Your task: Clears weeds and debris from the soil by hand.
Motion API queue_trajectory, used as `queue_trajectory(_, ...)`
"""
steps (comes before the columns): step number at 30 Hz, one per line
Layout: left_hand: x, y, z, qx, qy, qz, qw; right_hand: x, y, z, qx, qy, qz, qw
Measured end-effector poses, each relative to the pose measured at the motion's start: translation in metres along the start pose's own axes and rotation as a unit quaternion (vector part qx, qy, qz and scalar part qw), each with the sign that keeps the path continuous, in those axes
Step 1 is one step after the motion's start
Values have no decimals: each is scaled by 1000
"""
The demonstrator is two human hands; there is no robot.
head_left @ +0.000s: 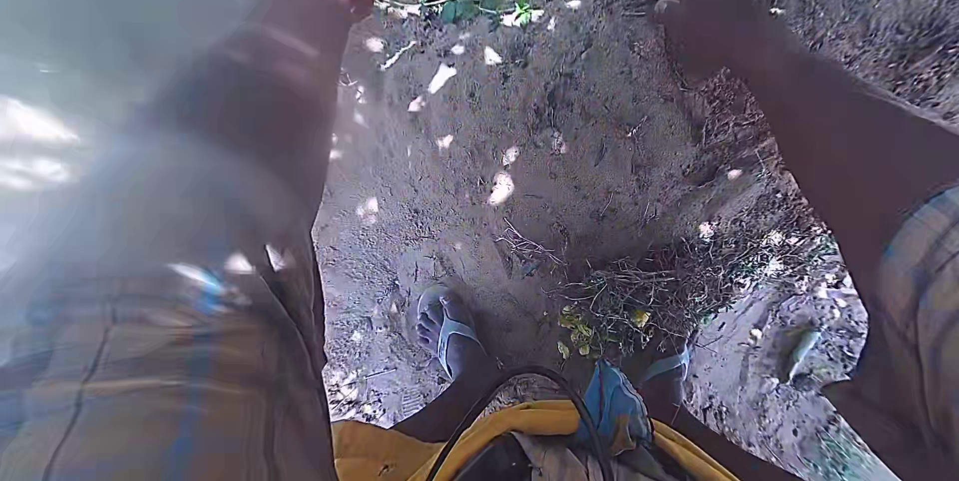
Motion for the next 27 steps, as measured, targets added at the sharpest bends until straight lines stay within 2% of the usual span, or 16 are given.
queue_trajectory(3,34,-3,-15,71,43,98,992,-2,5,15,19,-16,27,999)
queue_trajectory(5,40,-9,-25,83,68,102,989,-7,11,19,52,-14,57,997)
queue_trajectory(8,5,2,-17,95,8,65,993,-11,18,22,70,-19,68,995)
queue_trajectory(10,-27,3,-5,69,-138,12,988,-8,17,22,66,-30,87,994)
queue_trajectory(12,-52,-3,-2,23,-284,-30,958,-6,16,23,64,-26,109,992)
queue_trajectory(13,-59,-7,-2,11,-317,-31,948,-5,15,24,63,-24,114,991)
queue_trajectory(18,-58,-41,-23,-41,-313,-2,949,-3,18,21,79,-20,123,989)
queue_trajectory(21,-48,-54,-29,28,-438,52,897,-8,19,21,60,4,133,989)
queue_trajectory(23,-42,-61,-32,31,-501,72,862,-14,19,19,50,17,161,986)
queue_trajectory(27,-45,-53,-10,-103,-521,88,843,-22,17,14,50,33,201,978)
Point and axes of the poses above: each hand's wrist, its own y-axis away from the middle knuckle, its own x-axis out of the back of the hand, z = x × y, the point moved 7 cm from there along -y, towards the middle knuckle, and after that the axes turned 14 degrees about x, right-handed, at the moved point
